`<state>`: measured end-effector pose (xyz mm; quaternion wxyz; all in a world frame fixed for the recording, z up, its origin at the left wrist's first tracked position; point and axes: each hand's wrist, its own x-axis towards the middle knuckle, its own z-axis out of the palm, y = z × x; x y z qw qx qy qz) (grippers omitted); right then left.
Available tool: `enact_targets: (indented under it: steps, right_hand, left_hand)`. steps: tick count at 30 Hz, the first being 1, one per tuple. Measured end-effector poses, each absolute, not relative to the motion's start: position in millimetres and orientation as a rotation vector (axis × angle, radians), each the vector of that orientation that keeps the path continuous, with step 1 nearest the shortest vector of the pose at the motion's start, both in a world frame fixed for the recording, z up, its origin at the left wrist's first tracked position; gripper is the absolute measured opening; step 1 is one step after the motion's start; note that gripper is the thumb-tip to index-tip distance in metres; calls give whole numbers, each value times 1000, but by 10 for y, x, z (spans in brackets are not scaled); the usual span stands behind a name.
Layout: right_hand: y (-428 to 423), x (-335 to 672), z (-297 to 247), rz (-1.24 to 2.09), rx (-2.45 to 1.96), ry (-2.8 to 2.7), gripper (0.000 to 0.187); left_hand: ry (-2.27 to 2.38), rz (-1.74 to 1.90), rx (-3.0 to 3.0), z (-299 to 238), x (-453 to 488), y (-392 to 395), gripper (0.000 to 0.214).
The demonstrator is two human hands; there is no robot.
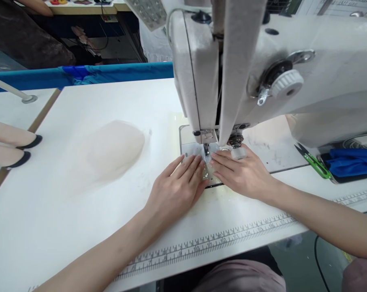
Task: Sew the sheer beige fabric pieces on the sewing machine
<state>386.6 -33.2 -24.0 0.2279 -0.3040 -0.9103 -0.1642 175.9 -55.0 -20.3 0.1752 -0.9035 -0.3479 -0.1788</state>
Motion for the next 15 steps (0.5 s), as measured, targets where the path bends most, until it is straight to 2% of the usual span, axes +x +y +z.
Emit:
enact_targets:
  steps: [15]
  right_hand:
    - [-292,3866,-206,-416,-987,-2579,30]
  left_hand:
    - [-1174,-553,-2628,-234,1748,-391,37]
